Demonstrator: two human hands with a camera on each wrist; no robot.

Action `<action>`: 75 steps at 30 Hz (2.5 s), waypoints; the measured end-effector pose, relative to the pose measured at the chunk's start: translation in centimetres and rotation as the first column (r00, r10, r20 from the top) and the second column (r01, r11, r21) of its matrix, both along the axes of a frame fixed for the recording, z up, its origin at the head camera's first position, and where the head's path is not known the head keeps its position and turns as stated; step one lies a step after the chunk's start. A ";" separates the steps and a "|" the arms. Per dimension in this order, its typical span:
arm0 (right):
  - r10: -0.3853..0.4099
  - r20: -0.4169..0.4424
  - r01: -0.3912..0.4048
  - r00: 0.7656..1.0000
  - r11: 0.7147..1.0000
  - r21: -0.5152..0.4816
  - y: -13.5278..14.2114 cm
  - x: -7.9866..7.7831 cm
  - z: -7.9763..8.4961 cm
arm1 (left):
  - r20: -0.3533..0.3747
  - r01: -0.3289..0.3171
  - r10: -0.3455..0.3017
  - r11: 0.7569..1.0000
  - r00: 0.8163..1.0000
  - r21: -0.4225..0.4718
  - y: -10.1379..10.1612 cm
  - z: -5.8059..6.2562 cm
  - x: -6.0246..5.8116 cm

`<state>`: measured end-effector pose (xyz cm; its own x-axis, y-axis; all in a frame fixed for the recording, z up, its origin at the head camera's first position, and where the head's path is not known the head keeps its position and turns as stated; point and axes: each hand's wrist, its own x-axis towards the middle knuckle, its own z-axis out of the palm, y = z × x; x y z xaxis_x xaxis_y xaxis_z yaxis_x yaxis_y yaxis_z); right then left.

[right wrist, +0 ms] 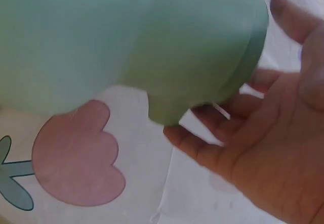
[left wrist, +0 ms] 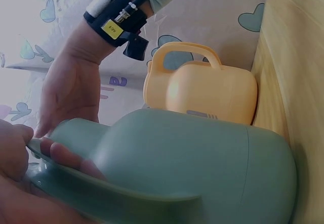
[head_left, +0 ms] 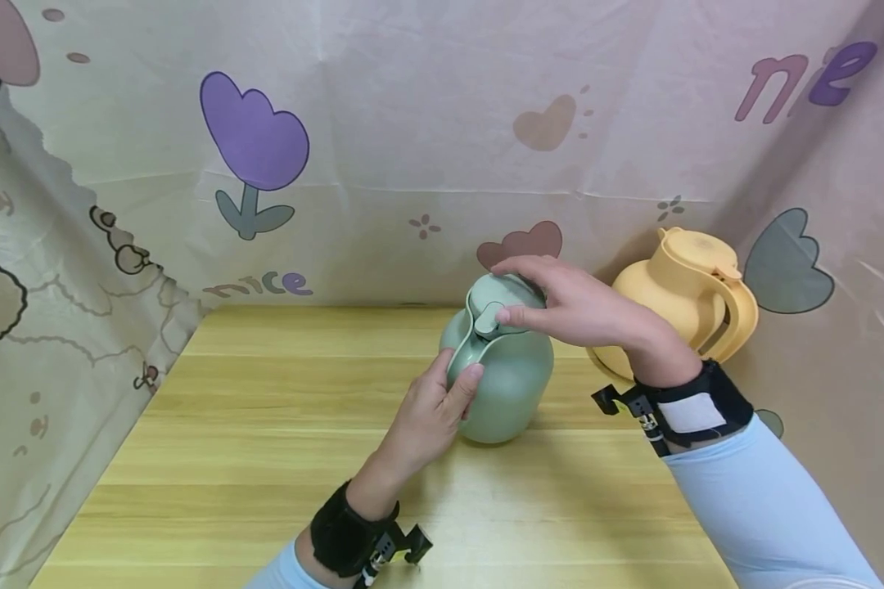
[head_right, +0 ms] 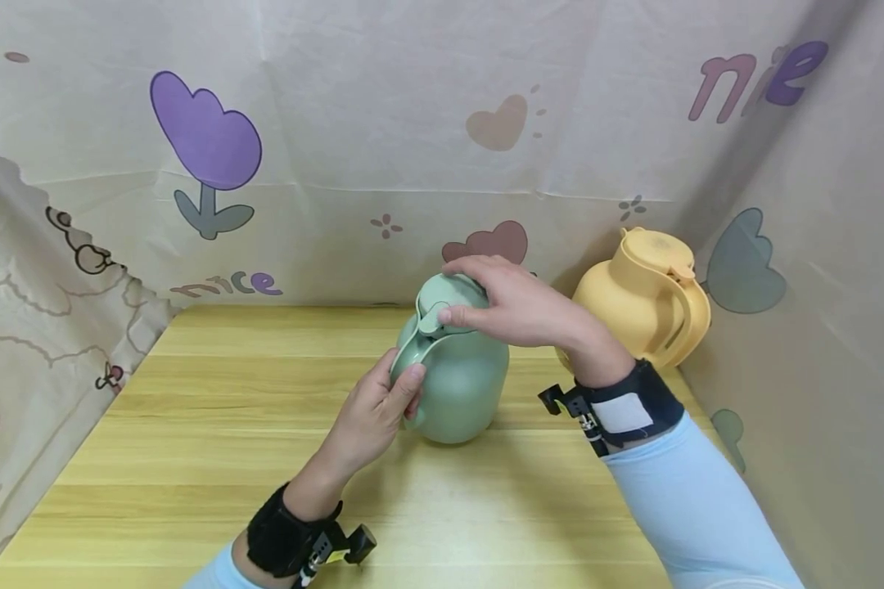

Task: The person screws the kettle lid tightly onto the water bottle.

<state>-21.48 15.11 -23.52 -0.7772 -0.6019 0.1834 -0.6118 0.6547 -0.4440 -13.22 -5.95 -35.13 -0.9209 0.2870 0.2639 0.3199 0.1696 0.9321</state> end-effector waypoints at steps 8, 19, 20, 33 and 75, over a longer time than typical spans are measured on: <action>0.028 0.002 -0.028 1.000 0.999 0.023 1.0 0.0 -0.2 | 0.005 -0.002 0.002 1.000 1.000 0.006 0.0 -0.1 0.0; -0.001 -0.082 0.004 0.997 0.999 0.037 0.7 -0.3 -0.8 | 0.004 -0.008 0.008 1.000 1.000 -0.007 0.0 -0.1 0.0; 0.013 -0.067 -0.011 0.998 0.999 0.034 0.7 -0.2 -0.7 | 0.005 -0.008 0.008 1.000 1.000 -0.007 0.0 -0.1 0.0; 0.033 -0.038 -0.032 0.999 0.998 0.045 0.8 0.1 -0.4 | -0.006 -0.007 0.007 1.000 1.000 -0.003 0.1 -0.1 0.0; -0.015 -0.129 0.020 0.991 0.999 0.033 0.4 0.1 -1.2 | 0.008 0.002 -0.002 1.000 1.000 -0.001 0.2 0.0 0.1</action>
